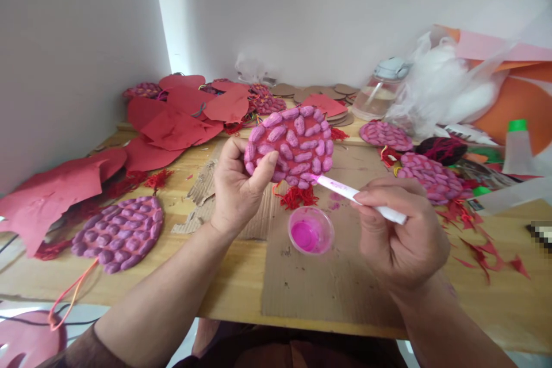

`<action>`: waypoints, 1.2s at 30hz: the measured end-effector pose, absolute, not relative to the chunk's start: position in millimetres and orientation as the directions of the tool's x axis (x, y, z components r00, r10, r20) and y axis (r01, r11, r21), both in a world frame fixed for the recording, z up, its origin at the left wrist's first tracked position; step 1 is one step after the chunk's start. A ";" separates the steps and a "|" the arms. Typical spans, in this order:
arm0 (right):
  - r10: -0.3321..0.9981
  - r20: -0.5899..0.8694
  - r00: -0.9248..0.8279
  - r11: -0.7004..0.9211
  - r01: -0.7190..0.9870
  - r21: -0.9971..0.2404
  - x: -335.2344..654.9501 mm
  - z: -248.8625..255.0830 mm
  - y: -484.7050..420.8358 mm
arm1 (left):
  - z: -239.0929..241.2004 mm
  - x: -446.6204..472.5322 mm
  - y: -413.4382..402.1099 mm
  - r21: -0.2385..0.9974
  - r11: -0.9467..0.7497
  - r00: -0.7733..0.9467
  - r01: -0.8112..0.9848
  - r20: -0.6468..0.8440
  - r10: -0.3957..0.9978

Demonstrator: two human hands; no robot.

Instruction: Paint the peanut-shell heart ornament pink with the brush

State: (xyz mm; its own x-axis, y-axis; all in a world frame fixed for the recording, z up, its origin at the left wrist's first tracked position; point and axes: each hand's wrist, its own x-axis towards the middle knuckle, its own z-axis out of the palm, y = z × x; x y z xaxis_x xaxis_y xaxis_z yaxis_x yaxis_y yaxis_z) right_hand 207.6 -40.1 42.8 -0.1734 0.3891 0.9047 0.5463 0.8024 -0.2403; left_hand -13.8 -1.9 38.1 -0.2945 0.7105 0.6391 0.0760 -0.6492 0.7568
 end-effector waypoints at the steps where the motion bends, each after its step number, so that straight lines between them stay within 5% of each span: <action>1: 0.392 0.901 -0.187 0.809 0.537 -0.240 207.3 42.8 -40.6 | 37.8 -13.9 -1.7 0.760 -0.645 -0.295 0.078 0.635 0.714; 28: 0.401 0.894 -0.199 0.764 0.612 -0.206 206.8 46.0 -41.3 | 37.2 -19.2 5.2 0.763 -0.638 -0.400 0.101 0.618 0.676; 36: 0.377 0.900 -0.220 0.744 0.650 -0.154 207.8 46.8 -40.0 | 33.1 -20.6 5.4 0.830 -0.557 -0.430 -0.017 0.497 0.754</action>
State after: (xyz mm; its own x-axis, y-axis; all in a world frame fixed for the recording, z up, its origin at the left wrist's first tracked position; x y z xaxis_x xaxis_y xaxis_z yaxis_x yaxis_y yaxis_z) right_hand 207.8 -40.0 46.8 -0.2197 0.3774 0.8996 0.6498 0.7444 -0.1536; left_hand -20.6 5.4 33.1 -0.4304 0.7536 0.4968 -0.0170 -0.5571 0.8303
